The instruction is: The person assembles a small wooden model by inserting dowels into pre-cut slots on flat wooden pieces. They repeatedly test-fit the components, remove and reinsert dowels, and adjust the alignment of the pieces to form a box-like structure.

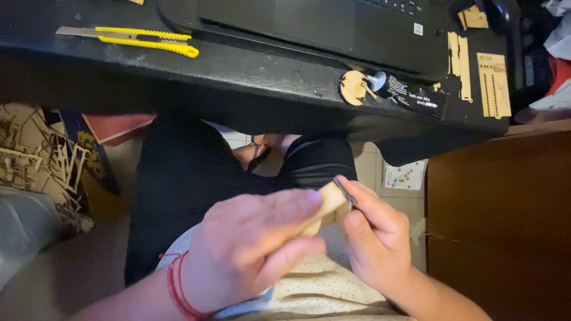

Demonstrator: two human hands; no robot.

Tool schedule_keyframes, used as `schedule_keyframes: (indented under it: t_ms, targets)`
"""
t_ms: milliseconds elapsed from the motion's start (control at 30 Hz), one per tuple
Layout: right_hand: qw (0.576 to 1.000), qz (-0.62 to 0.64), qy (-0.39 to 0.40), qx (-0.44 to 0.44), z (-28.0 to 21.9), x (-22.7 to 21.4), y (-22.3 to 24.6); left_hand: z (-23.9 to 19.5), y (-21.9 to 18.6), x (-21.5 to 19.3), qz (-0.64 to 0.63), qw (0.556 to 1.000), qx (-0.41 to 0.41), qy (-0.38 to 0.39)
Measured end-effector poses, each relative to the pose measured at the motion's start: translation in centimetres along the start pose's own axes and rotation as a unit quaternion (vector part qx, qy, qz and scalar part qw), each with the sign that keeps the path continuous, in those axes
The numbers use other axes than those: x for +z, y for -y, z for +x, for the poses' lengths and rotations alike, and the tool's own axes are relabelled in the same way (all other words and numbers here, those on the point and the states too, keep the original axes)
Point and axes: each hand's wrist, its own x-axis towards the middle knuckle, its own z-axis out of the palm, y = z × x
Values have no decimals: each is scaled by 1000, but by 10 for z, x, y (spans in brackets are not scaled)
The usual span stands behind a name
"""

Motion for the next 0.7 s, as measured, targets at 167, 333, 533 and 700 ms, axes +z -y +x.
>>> schedule_keyframes:
  t_ms: [167, 333, 533, 700]
  targets:
    - [995, 79, 2, 67, 6, 8, 2, 13, -4, 8, -65, 996, -39, -48]
    - [999, 23, -1, 23, -3, 9, 6, 7, -6, 15, -56, 997, -26, -50]
    - [997, -44, 8, -56, -8, 10, 16, 4, -13, 16, -19, 999, -17, -40]
    - [994, -12, 14, -104, -11, 6, 8, 7, -14, 15, -8, 999, 15, -31]
